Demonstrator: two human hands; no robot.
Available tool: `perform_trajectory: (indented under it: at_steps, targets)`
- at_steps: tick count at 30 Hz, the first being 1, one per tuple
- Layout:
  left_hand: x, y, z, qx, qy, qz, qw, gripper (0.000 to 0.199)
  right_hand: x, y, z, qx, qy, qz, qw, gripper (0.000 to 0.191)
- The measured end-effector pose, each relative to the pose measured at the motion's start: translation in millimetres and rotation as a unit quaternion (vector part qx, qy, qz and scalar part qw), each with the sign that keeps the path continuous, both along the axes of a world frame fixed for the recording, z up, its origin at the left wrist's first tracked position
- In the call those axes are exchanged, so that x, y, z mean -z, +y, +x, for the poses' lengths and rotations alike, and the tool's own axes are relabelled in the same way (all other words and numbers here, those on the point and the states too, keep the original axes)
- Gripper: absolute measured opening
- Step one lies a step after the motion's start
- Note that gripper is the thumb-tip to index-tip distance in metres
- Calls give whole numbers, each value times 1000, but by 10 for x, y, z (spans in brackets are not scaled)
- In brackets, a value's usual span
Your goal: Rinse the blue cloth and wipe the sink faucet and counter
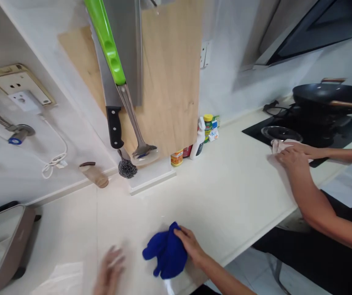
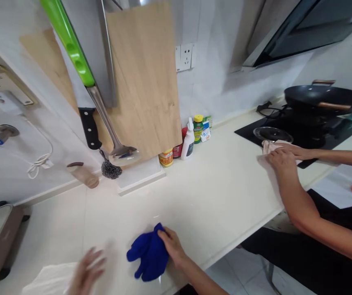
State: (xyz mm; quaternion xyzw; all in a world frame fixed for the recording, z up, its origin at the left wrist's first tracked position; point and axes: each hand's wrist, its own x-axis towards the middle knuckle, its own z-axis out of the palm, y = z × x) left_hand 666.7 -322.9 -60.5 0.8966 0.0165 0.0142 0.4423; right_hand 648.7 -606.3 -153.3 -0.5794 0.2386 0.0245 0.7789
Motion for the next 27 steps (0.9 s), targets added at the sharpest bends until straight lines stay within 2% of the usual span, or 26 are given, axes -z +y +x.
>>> perform_trajectory:
  at_steps: [2,3,4,6,8,11,14,16,18,19,21,24,27]
  targets:
    - [330,-579,-23,63,154,-143,976,81,-82,-134,7,56,25,110,992,45]
    - [459,-836,-52,86,190,-187,960,84,-125,-185,5,72,27,143,987,46]
    - [550,-1051,-83,106,213,-212,948,85,-166,-226,1,84,25,163,983,48]
    - [614,-1326,-123,137,236,-227,935,85,-242,-273,-17,98,15,179,979,49]
    - [577,-1403,-107,180,250,-230,923,83,-298,-275,-49,105,-5,174,979,47]
    - [547,-1309,-15,245,264,-246,900,81,-350,-212,-128,115,-28,138,983,39]
    - [692,-1199,45,292,262,-240,888,85,-380,-122,-245,130,-25,88,987,39]
    - [823,-1170,55,323,255,-201,889,86,-397,-85,-329,132,-28,61,989,42]
    - [877,-1169,101,348,232,-143,897,72,-427,-92,-382,131,-44,38,990,47]
    - [852,-1172,157,352,208,-113,905,60,-454,-114,-385,133,-56,26,989,50]
    - [686,-1171,352,350,133,-67,925,40,-542,-188,-324,143,-72,-17,987,51]
    - [245,-1140,777,328,-54,-35,943,29,-735,-328,-94,170,-61,-114,977,49]
    - [-128,-1066,1117,309,-203,-19,929,28,-875,-425,105,200,-98,-197,955,39]
